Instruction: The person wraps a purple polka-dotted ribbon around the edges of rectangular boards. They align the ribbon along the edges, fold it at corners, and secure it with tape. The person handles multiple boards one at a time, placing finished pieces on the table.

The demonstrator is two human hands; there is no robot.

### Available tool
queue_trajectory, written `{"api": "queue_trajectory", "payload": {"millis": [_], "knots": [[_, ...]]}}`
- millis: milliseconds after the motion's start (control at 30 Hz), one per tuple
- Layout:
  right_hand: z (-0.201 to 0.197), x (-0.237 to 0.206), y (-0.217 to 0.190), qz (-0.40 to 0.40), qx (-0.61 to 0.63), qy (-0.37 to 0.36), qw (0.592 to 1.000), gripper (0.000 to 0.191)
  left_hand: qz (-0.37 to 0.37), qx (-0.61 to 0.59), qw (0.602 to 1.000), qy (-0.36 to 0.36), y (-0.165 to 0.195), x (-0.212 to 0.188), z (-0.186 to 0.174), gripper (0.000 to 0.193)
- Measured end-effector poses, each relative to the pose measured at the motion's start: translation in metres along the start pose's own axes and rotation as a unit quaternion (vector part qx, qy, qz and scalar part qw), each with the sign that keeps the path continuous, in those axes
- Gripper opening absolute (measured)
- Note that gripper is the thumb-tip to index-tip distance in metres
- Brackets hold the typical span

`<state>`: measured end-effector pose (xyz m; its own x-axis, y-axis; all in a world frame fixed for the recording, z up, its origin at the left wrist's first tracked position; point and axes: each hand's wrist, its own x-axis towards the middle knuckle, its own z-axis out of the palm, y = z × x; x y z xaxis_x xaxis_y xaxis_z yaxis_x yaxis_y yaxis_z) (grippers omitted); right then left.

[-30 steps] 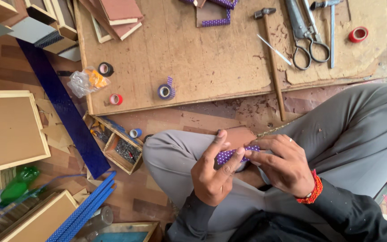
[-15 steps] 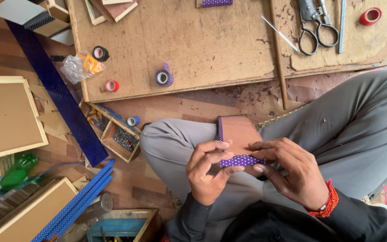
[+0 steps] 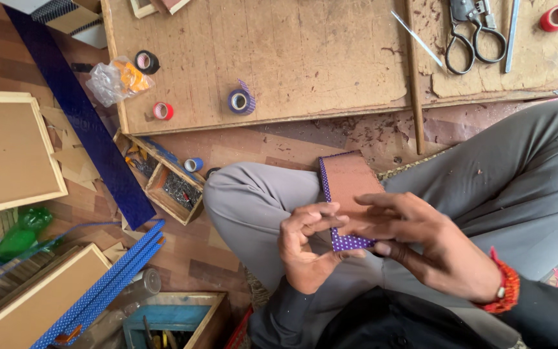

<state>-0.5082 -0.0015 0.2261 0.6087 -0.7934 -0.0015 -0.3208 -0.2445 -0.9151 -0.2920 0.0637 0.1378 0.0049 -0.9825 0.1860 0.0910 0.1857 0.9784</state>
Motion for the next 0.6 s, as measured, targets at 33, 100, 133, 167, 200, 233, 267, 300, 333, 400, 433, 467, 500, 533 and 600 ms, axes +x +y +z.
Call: {"api": "queue_trajectory", "payload": {"millis": [33, 100, 133, 167, 200, 233, 267, 300, 333, 400, 433, 467, 500, 533, 600], "knots": [[0.004, -0.003, 0.001, 0.023, 0.021, 0.029, 0.999, 0.030, -0.005, -0.008, 1.000, 0.008, -0.001, -0.002, 0.001, 0.086], [0.009, -0.009, 0.005, 0.071, 0.056, 0.092, 0.992, 0.021, -0.008, -0.023, 1.000, 0.018, -0.006, -0.003, 0.003, 0.087], [0.011, -0.012, 0.006, 0.078, 0.046, 0.099, 0.991, 0.020, -0.010, -0.025, 0.999, 0.025, -0.007, -0.003, 0.004, 0.087], [0.013, -0.015, 0.007, 0.088, 0.038, 0.105, 0.990, 0.020, -0.014, -0.027, 0.999, 0.033, -0.007, -0.005, 0.004, 0.088], [0.013, -0.015, 0.009, 0.095, 0.030, 0.112, 0.989, 0.019, -0.015, -0.026, 0.999, 0.036, -0.008, -0.005, 0.005, 0.089], [0.012, -0.015, 0.009, 0.078, -0.023, 0.091, 0.993, 0.022, -0.013, -0.024, 0.999, 0.037, -0.008, -0.005, 0.004, 0.089], [0.010, -0.013, 0.009, 0.061, -0.077, 0.070, 0.993, 0.025, -0.013, -0.022, 0.999, 0.039, -0.007, -0.005, 0.004, 0.090], [0.006, -0.010, 0.008, 0.042, -0.132, 0.047, 0.989, 0.028, -0.032, -0.034, 0.998, 0.036, -0.006, -0.005, 0.004, 0.090], [0.004, -0.006, 0.005, 0.001, -0.152, 0.032, 0.988, 0.034, -0.050, -0.048, 0.997, 0.032, -0.006, -0.004, 0.002, 0.090], [0.000, 0.002, -0.003, -0.080, -0.189, -0.002, 0.979, 0.049, -0.072, -0.070, 0.995, 0.027, -0.003, -0.003, 0.002, 0.093], [-0.001, 0.009, -0.007, -0.092, -0.171, -0.028, 0.981, 0.051, -0.074, -0.077, 0.994, 0.024, -0.002, -0.001, 0.001, 0.096], [-0.003, 0.015, -0.010, -0.103, -0.155, -0.051, 0.981, 0.053, -0.075, -0.085, 0.993, 0.019, -0.001, 0.001, 0.000, 0.099], [-0.006, 0.021, -0.012, -0.116, -0.139, -0.075, 0.981, 0.054, -0.069, -0.068, 0.995, 0.010, 0.002, 0.003, -0.002, 0.106], [-0.008, 0.025, -0.015, -0.128, -0.134, -0.098, 0.978, 0.057, -0.062, -0.051, 0.997, 0.004, 0.005, 0.005, -0.003, 0.112], [-0.014, 0.031, -0.019, -0.152, -0.127, -0.144, 0.970, 0.062, -0.063, -0.049, 0.997, -0.005, 0.010, 0.011, -0.006, 0.122]]}}
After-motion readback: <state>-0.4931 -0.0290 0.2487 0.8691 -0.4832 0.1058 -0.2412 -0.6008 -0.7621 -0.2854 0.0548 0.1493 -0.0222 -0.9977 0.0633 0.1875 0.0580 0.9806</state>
